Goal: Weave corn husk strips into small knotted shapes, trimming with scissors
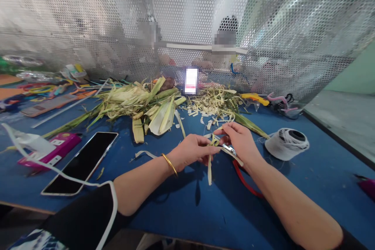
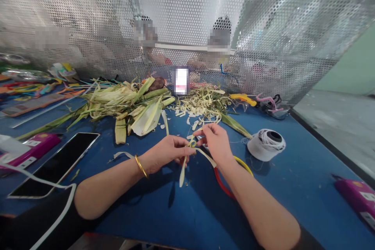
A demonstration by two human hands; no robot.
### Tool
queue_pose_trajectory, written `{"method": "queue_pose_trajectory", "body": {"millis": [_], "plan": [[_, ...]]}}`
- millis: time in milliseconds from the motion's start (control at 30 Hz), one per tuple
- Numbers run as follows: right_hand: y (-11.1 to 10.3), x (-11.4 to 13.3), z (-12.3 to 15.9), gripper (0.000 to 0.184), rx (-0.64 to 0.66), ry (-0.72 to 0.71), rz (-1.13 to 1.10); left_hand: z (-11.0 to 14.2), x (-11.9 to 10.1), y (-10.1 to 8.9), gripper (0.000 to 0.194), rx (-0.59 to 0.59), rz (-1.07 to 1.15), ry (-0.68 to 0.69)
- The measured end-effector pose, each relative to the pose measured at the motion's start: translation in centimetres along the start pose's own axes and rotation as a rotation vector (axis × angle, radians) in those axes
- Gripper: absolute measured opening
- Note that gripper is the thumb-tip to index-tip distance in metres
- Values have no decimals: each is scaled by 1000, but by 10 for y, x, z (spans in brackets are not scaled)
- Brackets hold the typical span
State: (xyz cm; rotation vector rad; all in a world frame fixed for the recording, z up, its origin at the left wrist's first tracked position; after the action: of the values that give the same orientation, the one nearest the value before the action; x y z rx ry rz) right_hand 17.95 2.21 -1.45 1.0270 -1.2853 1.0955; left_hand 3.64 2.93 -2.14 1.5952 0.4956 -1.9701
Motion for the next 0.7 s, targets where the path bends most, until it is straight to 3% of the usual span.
{"method": "queue_pose_trajectory", "body": {"millis": [200,333,433,567,700], "plan": [[-1,-10,-5,25,-34,-17,-112,0,2,5,18,-16,-27,-13],[-2,-7,-8,29,16,-17,-35,0,1,0,18,-62,-26,-2],[-1,8,-5,27,111,-104,219,0,-1,-11,15,-167,22,11],[11,23,3,22,365,-295,708,2,-3,-20,14,-239,68,-7],[12,17,2,24,343,-307,922,2,-5,-16,12,-181,49,-45]]}}
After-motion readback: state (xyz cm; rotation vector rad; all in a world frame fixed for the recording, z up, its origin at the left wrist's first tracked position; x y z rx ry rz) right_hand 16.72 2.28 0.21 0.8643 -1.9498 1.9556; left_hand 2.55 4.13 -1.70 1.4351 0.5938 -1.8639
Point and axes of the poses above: each hand's wrist, its own z-axis away from the middle knuckle, its own y-axis out of the palm, x = y × z, the point moved 5 cm from there along -z, towards the middle knuckle, and after that the axes turned 10 degrees about x, right-handed, at the moved point
